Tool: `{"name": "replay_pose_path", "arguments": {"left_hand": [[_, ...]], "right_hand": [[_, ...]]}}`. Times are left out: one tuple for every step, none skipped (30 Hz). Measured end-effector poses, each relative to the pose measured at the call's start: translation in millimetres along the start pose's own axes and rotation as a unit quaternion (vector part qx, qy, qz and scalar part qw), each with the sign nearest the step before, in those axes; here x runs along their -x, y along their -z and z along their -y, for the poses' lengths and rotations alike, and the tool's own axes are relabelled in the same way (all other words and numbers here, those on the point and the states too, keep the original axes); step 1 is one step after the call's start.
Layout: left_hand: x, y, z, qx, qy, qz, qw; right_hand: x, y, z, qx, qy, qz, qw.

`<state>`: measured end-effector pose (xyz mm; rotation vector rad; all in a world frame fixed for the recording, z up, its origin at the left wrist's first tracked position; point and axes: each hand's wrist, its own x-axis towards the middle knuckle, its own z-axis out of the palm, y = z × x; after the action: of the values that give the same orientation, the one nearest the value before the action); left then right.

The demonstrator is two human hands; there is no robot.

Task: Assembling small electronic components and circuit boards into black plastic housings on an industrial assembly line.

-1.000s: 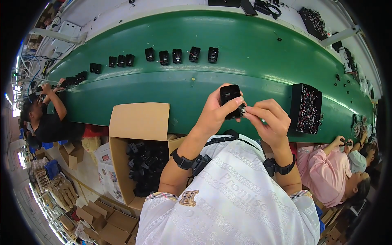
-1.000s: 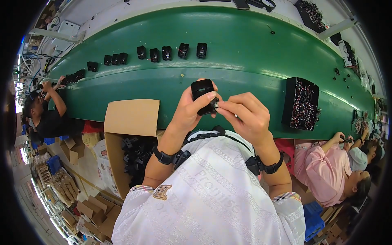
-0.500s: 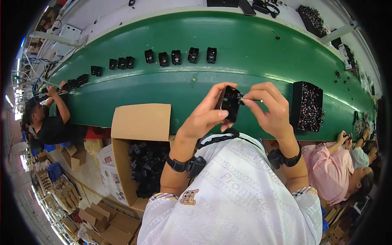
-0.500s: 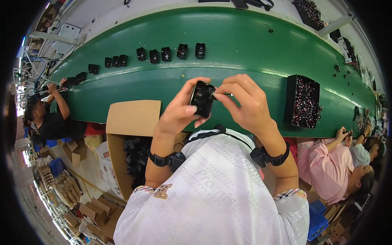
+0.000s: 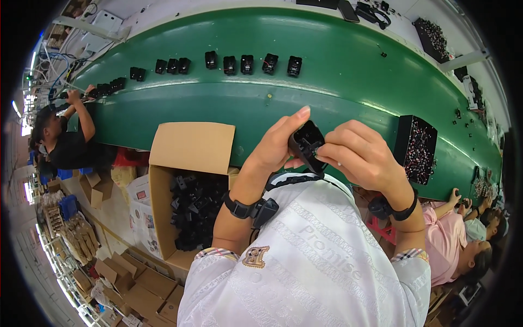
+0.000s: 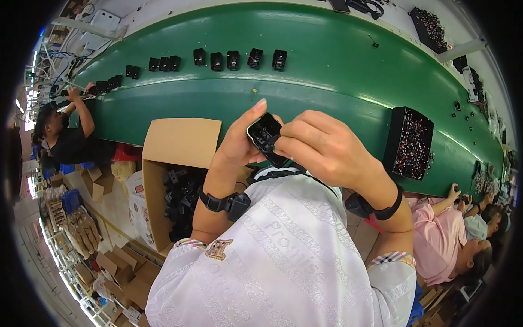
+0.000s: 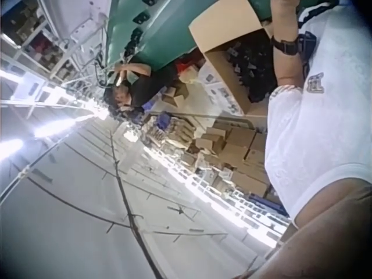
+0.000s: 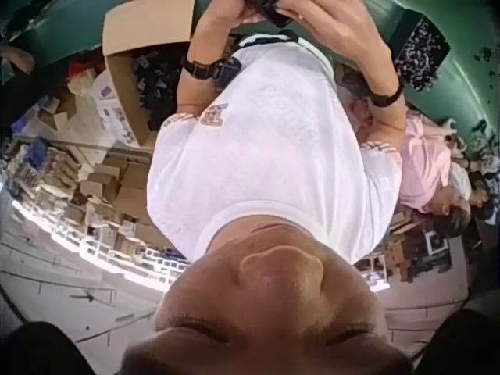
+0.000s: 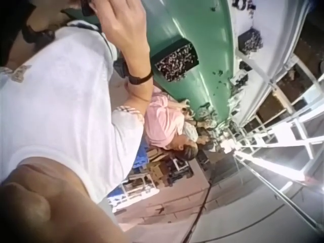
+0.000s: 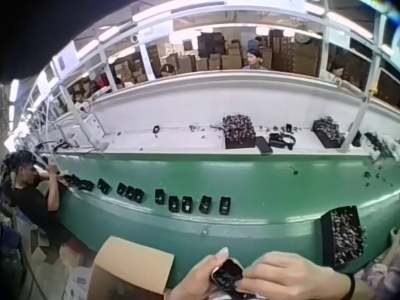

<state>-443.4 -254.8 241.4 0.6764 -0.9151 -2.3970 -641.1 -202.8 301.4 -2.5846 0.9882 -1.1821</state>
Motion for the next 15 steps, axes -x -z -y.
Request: {"name": "replay_pose_path", "arguments": {"left_hand": [[2.5, -8.4, -8.6, -0.029, 0.011, -0.023, 0.999], [0.9, -6.3, -6.3, -0.028, 0.012, -0.023, 0.999], [-2.7, -1.6, -2.9, -0.044, 0.003, -0.015, 0.999], [-5.0, 2.3, -0.7, -0.062, -0.007, -0.007, 0.998], [-6.5, 3.8, 2.1, -0.061, -0.008, -0.008, 0.998], [-8.5, 4.2, 5.6, -0.068, -0.021, -0.02, 0.997], [-10.1, 4.2, 8.4, -0.076, -0.034, -0.033, 0.996], [-11.5, 3.6, 9.9, -0.073, -0.036, -0.036, 0.996], [-12.9, 2.8, 11.0, -0.072, -0.028, -0.044, 0.996], [-13.9, 2.7, 13.4, -0.07, -0.019, -0.051, 0.996], [-14.5, 3.8, 16.0, -0.065, -0.021, -0.055, 0.996], [-15.3, 5.5, 18.7, -0.03, 0.003, -0.064, 0.998], [-15.9, 7.4, 19.7, 0.004, 0.027, -0.071, 0.997], [-17.5, 11.5, 21.8, 0.008, 0.025, -0.074, 0.997], [-19.6, 16.8, 25.0, 0.009, 0.024, -0.071, 0.997]], "right_hand": [[-0.3, 0.1, -0.8, -0.017, 0.01, 0.016, 1.0], [-0.2, 0.4, -0.6, -0.034, 0.02, 0.033, 0.999], [-0.3, 0.8, 0.7, -0.035, 0.019, 0.034, 0.999], [-1.5, 1.2, 2.6, -0.049, -0.008, 0.038, 0.998], [-2.1, 1.3, 4.1, -0.063, -0.035, 0.042, 0.996], [-1.0, 0.1, 5.4, -0.064, -0.035, 0.044, 0.996], [1.4, -2.9, 6.5, -0.074, -0.035, 0.039, 0.996], [3.1, -5.7, 6.9, -0.083, -0.035, 0.035, 0.995], [4.3, -7.1, 6.3, -0.086, -0.033, 0.039, 0.995], [7.1, -7.6, 5.6, -0.079, -0.038, 0.047, 0.995], [9.5, -8.7, 5.0, -0.072, -0.042, 0.055, 0.995], [11.6, -10.3, 4.9, -0.075, -0.041, 0.06, 0.994], [12.7, -11.9, 5.2, -0.066, -0.065, 0.053, 0.994], [14.2, -14.0, 5.3, -0.056, -0.089, 0.045, 0.993], [16.8, -18.2, 4.6, -0.05, -0.116, 0.045, 0.991]]}}
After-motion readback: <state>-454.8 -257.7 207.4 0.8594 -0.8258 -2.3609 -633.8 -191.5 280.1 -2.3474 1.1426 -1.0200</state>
